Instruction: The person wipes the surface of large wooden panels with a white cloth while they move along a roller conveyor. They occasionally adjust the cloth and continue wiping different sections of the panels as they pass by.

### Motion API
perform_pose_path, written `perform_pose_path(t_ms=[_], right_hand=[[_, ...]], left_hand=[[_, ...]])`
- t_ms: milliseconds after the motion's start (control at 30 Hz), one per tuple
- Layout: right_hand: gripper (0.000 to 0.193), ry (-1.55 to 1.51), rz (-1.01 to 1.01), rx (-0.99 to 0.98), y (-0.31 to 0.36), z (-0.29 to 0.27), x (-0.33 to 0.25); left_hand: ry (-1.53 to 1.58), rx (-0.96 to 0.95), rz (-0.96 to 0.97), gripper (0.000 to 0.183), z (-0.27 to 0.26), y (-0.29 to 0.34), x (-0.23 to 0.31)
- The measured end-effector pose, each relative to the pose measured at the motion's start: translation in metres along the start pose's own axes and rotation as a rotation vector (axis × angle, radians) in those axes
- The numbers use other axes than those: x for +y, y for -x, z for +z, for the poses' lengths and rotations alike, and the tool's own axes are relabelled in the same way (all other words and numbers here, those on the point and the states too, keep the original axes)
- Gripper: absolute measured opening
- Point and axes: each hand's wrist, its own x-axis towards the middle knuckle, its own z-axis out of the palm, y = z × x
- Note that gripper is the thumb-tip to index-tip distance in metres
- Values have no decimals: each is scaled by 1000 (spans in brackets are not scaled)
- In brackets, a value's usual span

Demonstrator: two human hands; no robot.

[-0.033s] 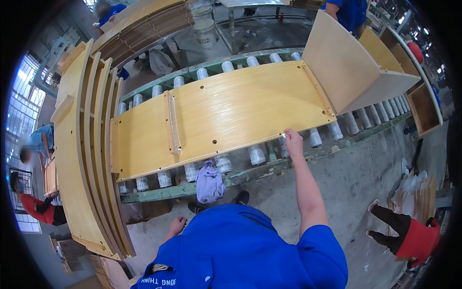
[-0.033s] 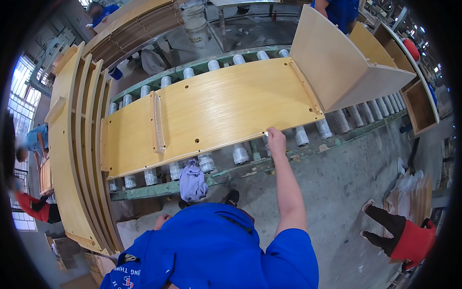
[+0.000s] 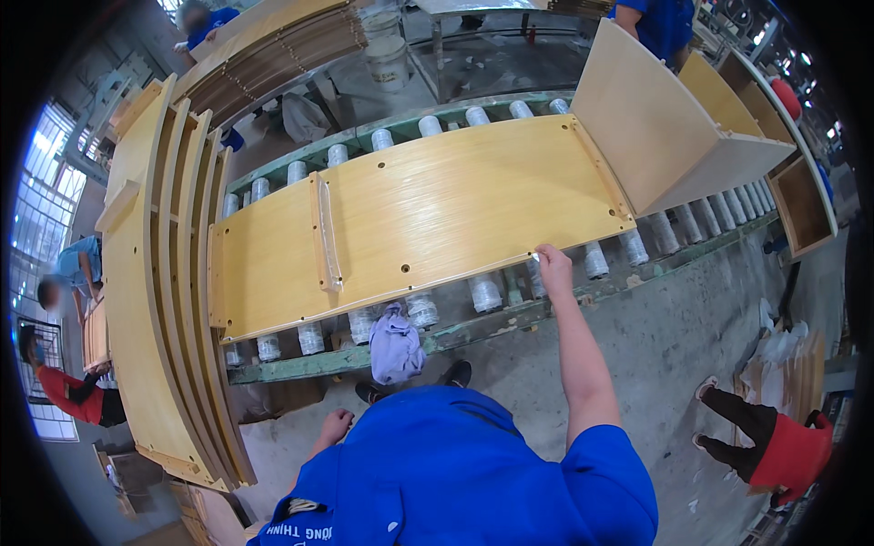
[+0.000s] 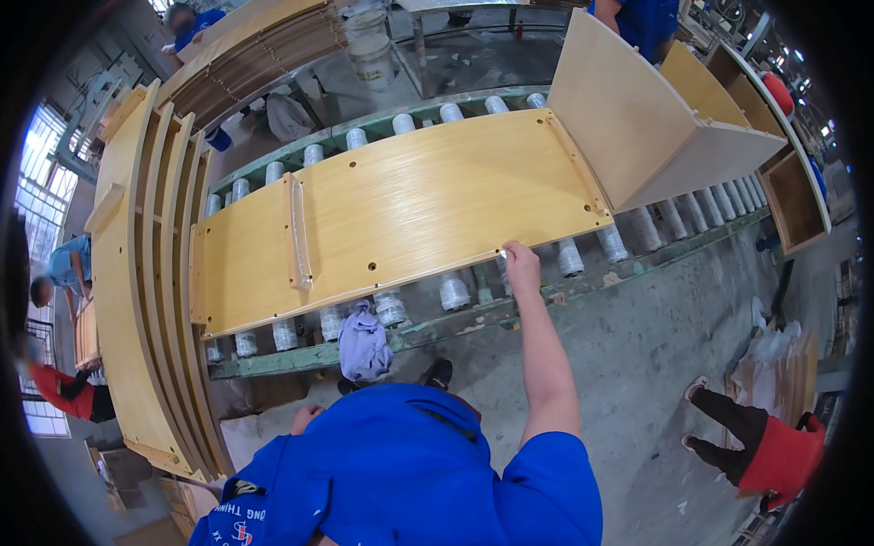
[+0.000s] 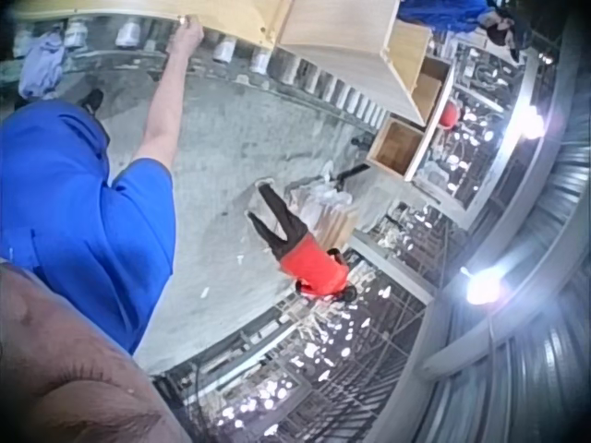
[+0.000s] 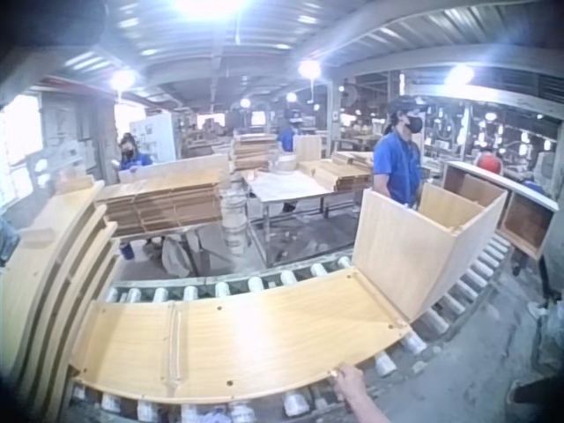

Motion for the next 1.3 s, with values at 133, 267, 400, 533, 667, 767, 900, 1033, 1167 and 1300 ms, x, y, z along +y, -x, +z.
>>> perform_pose_path(t_ms=[133, 267, 400, 533, 667, 767, 900, 1033, 1167, 1300], right_hand=[[19, -16, 46, 16, 0, -1, 6], [21, -30, 49, -28, 1, -2, 6], [21, -91, 73, -58, 2, -4, 4], [20, -107, 70, -68, 1, -4, 2], [17, -75, 37, -69, 0, -1, 4], [17, -59, 20, -28, -1, -2, 9], [17, -52, 43, -15, -5, -9, 16], [15, -7, 20, 50, -10, -24, 28], [14, 2, 17, 125, -20, -41, 45], [12, 32, 42, 174, -33, -60, 59]], left_hand=[[17, -1, -7, 28, 2, 0, 5], [-6, -9, -25, 27, 3, 1, 6], [-18, -6, 9, 28, 5, 3, 6], [-28, -4, -19, 29, 7, 6, 8], [-44, -9, -17, 29, 5, 7, 8], [-29, 3, -18, 30, 5, 6, 9], [-81, 14, 29, 30, 4, 7, 11], [-97, 23, 39, 31, 2, 8, 12], [-172, 30, 33, 32, 2, 5, 16], [-141, 17, 34, 31, 1, 4, 19]])
